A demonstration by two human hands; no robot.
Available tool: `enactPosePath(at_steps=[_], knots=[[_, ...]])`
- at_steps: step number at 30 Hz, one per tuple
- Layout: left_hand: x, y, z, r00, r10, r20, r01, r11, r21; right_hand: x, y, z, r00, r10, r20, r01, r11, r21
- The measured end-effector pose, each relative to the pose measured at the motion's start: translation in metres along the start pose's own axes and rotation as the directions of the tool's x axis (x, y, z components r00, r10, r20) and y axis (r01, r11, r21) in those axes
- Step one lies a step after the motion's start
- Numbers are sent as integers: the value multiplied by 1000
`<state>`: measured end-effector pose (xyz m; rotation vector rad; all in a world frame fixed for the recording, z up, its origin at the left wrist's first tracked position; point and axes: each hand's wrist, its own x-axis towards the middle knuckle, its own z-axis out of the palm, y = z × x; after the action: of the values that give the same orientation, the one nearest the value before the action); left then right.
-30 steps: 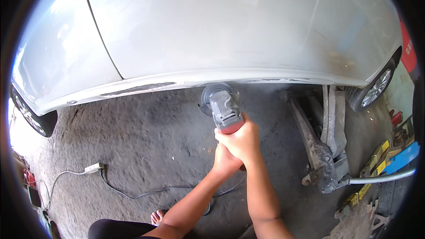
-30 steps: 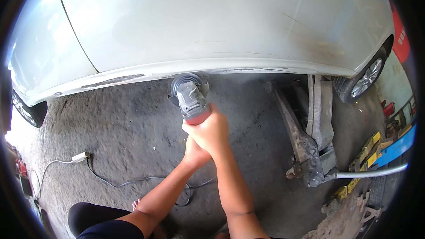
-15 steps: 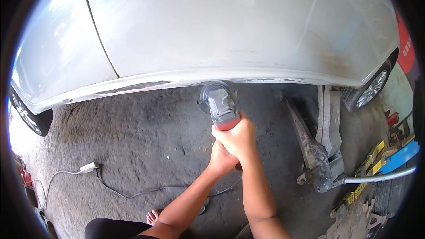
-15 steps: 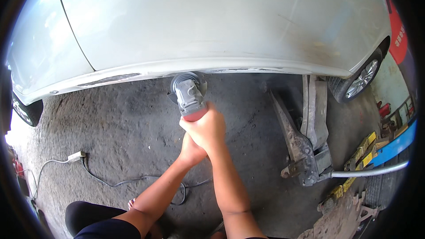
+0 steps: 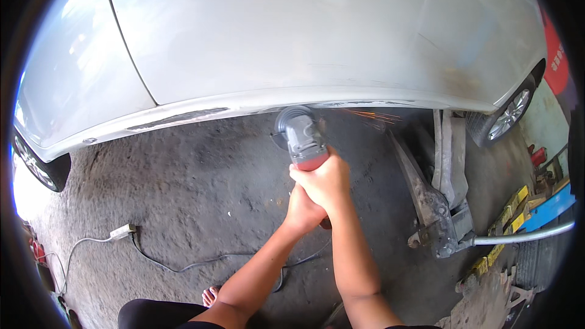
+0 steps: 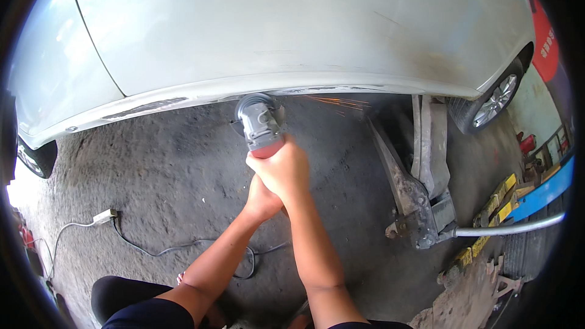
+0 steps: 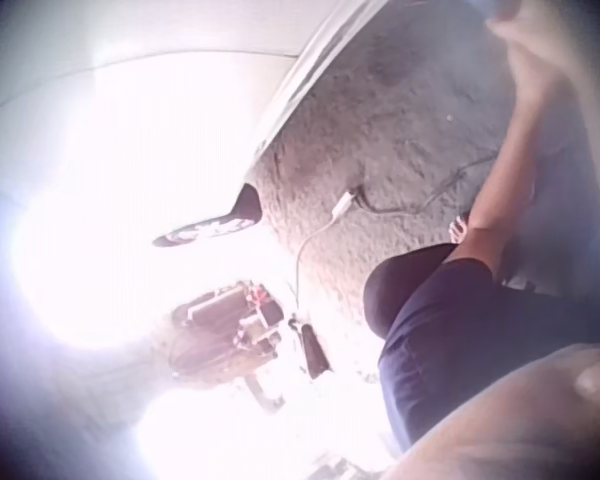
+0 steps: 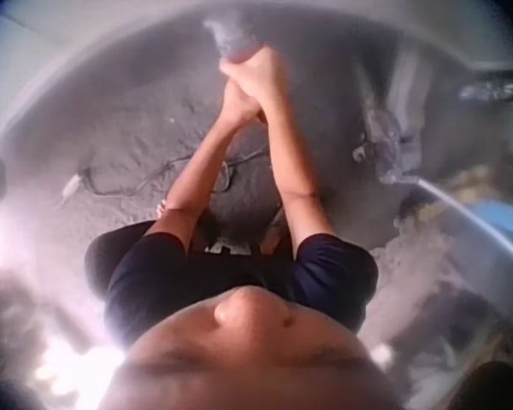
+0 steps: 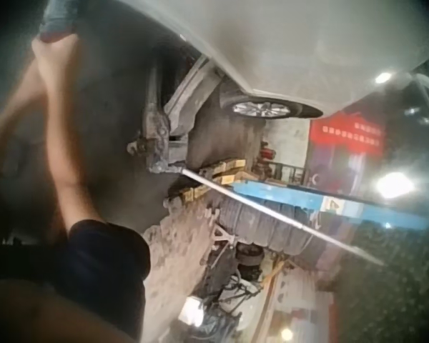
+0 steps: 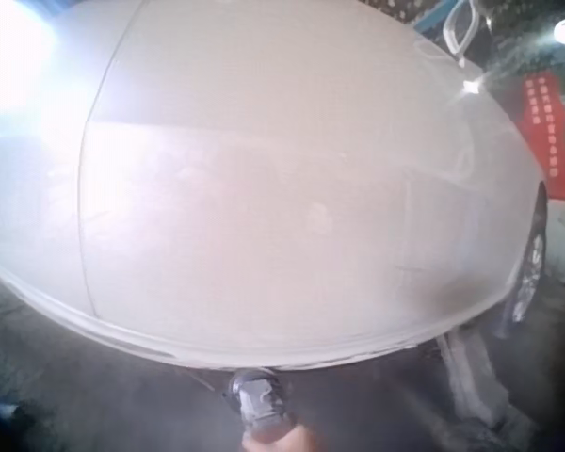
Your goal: The person uses an angle grinder to remove paint and smooth the lower edge of a white car bumper. The grinder is moved steadily along the bumper's curve, producing sparks as it contacts the metal surface.
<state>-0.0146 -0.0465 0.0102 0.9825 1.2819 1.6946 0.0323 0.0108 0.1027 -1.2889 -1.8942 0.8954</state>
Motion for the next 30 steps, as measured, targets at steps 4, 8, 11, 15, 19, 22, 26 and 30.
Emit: enactPosePath(at_steps=[4,8,11,15,19,22,26,30], knots=[[0,14,1,995,-89,53,90,995,-35,2,0,-1,1000,2,23,-3,1000,16],[2,2,2,996,86,-22,-86,996,14,2,1,2,999,24,41,-23,999,-33],[0,2,4,984,168,-54,-168,986,15,-1,-2,0,999,-33,34,32,999,39],[-4,15,7,999,31,20,-30,999,-41,0,-3,-3,1000,29,-3,-29,999,-22],[-1,26,5,997,25,77,-29,998,61,-1,-4,-11,1000,12,-17,-12,1000,9],[-10,21,7,994,105,44,-107,992,62,-13,-12,-16,1000,26,-9,-26,1000,15],[-10,30,5,999,11,47,-13,999,43,-8,-13,-11,1000,17,23,-16,999,-42],[-11,33,1,997,72,32,-75,993,93,-10,-13,-6,1000,3,18,-3,1000,18]])
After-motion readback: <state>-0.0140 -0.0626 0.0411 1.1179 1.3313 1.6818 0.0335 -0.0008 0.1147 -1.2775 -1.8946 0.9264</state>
